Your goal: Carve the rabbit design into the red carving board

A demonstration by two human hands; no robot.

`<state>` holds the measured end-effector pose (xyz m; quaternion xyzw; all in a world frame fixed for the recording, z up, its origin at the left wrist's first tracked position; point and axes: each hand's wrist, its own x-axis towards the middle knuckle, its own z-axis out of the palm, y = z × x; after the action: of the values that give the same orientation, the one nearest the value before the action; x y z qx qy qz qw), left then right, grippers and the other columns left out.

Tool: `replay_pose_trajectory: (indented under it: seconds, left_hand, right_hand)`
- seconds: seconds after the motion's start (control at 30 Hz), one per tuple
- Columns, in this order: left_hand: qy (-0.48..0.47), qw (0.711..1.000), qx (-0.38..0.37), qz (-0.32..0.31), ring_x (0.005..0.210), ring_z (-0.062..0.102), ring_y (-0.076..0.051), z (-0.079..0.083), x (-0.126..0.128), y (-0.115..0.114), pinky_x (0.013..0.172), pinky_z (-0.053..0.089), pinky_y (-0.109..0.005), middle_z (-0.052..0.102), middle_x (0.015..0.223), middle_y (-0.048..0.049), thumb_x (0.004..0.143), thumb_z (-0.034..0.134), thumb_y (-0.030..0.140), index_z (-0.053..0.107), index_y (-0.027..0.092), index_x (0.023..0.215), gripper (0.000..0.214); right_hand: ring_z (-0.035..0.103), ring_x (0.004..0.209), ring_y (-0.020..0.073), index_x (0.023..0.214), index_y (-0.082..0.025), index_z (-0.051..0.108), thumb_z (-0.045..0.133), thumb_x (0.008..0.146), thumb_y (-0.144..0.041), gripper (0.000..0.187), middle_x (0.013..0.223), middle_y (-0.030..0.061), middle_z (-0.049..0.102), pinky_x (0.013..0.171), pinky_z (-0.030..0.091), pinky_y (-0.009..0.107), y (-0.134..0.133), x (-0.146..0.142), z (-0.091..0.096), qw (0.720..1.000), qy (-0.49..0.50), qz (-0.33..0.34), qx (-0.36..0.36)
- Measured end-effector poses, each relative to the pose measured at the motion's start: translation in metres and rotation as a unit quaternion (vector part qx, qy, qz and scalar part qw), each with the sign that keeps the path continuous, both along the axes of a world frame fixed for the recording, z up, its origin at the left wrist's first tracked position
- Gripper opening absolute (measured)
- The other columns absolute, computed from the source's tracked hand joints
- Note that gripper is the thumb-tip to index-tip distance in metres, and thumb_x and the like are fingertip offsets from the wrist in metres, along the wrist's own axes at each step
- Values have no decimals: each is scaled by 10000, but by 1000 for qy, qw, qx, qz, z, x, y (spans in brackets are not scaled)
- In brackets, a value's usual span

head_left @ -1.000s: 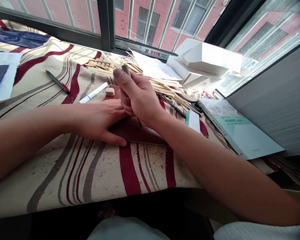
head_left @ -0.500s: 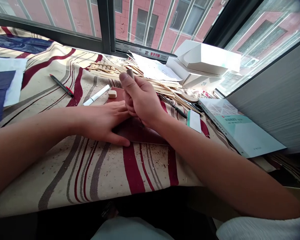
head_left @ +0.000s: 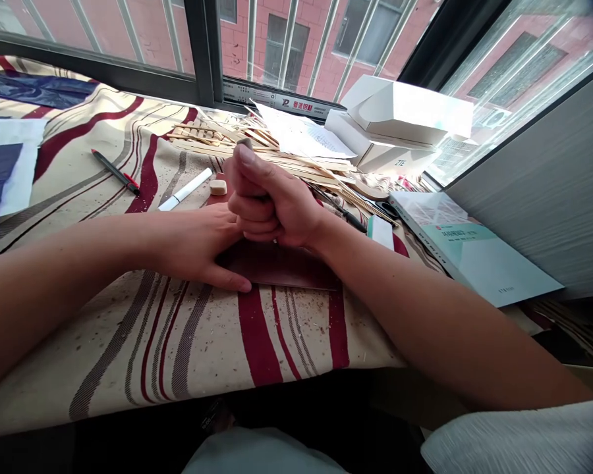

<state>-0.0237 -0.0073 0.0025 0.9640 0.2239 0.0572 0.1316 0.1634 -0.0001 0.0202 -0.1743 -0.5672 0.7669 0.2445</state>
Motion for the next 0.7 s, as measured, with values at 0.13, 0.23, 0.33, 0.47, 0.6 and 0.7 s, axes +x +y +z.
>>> replay_pose_trajectory:
  seconds: [0.13, 0.23, 0.33, 0.47, 0.6, 0.7]
  left_hand:
    - [13, 1000, -10, 8, 1492, 554, -448, -2, -1, 0, 1311, 425, -528, 611, 1627, -161, 904, 683, 739, 629, 211, 1553, 838]
    - [29, 999, -23, 20, 1526, 531, -441, -1, 0, 0, 1338, 385, -541, 572, 1669, -166, 908, 666, 750, 587, 212, 1588, 871]
    - [53, 997, -21, 47, 1599, 453, -448, 0, 0, 0, 1369, 314, -566, 507, 1716, -198, 899, 667, 778, 522, 174, 1637, 964]
    - [41, 998, -26, 34, 1553, 512, -419, 2, 1, -2, 1350, 350, -520, 581, 1644, -202, 909, 697, 724, 615, 150, 1531, 850]
    - [-6, 999, -30, -17, 1393, 635, -364, 1, 1, -2, 1273, 449, -439, 699, 1482, -181, 933, 724, 622, 705, 149, 1371, 645]
    - [10, 1000, -19, -1, 1416, 609, -383, 2, 1, -2, 1281, 438, -476, 653, 1538, -197, 923, 729, 656, 682, 158, 1414, 701]
  right_hand:
    - [115, 425, 30, 703, -235, 283, 264, 1218, -464, 563, 519, -125, 185, 386, 138, 138, -2, 0, 5, 998, -50, 32, -9]
    - [112, 418, 34, 713, -237, 282, 312, 1213, -488, 560, 507, -126, 210, 377, 143, 139, -2, -4, 1, 999, -29, -45, 0]
    - [103, 422, 43, 732, -253, 285, 465, 1163, -564, 561, 514, -134, 207, 352, 149, 150, -1, -8, -8, 984, 17, -179, 10]
    - [149, 419, 45, 730, -261, 327, 588, 1101, -618, 577, 530, -127, 239, 359, 194, 156, 0, -7, -14, 989, 41, -130, 56]
    - [167, 423, 45, 717, -257, 355, 559, 1098, -644, 580, 539, -116, 250, 376, 206, 147, 4, 0, -15, 993, 55, 39, 97]
    - [122, 410, 50, 707, -263, 323, 531, 1086, -696, 611, 529, -123, 210, 355, 191, 154, 4, 10, -12, 991, 71, 66, 89]
